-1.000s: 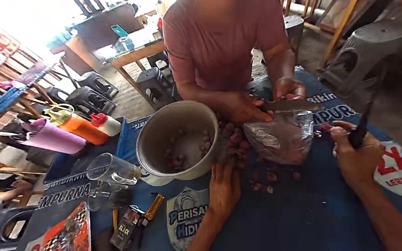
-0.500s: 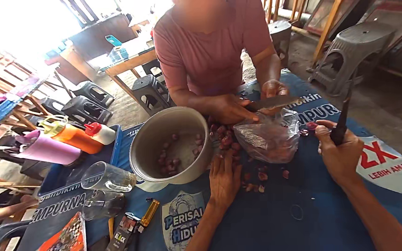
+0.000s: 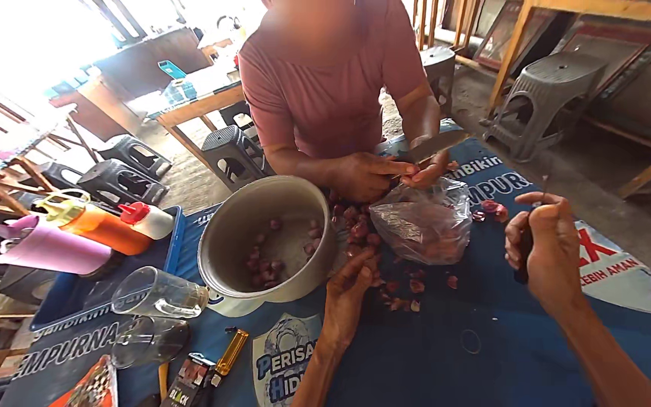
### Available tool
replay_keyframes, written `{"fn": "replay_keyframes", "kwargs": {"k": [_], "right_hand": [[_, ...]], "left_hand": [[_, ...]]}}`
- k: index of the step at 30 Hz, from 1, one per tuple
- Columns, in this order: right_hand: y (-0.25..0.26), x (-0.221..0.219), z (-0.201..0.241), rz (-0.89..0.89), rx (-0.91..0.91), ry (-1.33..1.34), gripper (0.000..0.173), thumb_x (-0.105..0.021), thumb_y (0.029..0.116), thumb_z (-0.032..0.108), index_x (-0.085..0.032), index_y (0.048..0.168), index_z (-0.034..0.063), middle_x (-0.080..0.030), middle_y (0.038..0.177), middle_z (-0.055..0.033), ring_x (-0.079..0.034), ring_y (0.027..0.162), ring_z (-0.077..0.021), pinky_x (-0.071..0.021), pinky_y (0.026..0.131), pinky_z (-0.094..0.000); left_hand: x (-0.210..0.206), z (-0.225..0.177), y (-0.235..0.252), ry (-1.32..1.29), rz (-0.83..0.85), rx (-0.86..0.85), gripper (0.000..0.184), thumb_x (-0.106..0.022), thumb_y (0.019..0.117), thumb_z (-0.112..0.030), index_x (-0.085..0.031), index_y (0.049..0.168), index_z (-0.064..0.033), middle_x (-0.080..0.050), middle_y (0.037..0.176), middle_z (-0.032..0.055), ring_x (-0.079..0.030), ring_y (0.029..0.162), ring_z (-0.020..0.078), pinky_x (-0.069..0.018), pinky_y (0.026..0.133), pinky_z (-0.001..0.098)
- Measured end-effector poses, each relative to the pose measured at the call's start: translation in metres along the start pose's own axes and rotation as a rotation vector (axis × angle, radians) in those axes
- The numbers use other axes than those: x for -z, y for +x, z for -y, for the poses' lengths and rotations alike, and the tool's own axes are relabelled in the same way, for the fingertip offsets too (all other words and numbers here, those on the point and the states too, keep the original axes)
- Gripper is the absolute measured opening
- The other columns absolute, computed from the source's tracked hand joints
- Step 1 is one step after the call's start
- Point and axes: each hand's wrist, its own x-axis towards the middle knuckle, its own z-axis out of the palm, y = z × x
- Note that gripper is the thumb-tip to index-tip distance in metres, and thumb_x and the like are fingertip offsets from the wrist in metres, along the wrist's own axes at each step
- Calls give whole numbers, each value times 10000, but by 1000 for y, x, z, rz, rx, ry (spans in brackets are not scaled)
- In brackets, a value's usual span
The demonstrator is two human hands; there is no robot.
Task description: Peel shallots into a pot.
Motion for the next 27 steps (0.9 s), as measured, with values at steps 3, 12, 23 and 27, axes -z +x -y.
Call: {"fn": "replay_keyframes", "kwargs": {"k": [3,12,23,27], "right_hand": [[-39,-9,27,142,-3,9,323,-436,1084,408,-565,1189,132,-553,725,121,-492,510,10,-441,437,-157],[-120,-58,46,317,-319,45,392,-460,1079,275,-573,1363,30,-591,750,81,-506,532,6,-437,448,-146],[-127,-72,34,441,-403,55,560,-477,1074,238,-340,1594,82,-642,814,49,-539,521,-23,-476,430,-175],[-129,-71,32,441,-414,63,562,-477,1072,219,-333,1597,81,-654,855,37,-538,522,-24,-473,422,-171]], "left_hand": [[2,3,-5,-97,59,26,327,-519,1003,-53,-617,1295,59,-713,1127,80,-683,969,132,-562,901,303],[-10,6,-19,-229,171,138,306,-593,987,-108,-647,1258,22,-713,1084,51,-682,963,127,-565,895,308],[-19,15,-25,-256,159,188,227,-555,993,-35,-647,1187,37,-725,1063,68,-702,926,129,-579,888,312],[-19,17,-25,-227,148,194,230,-554,992,-37,-656,1188,26,-728,1044,54,-695,907,114,-579,857,295]]}}
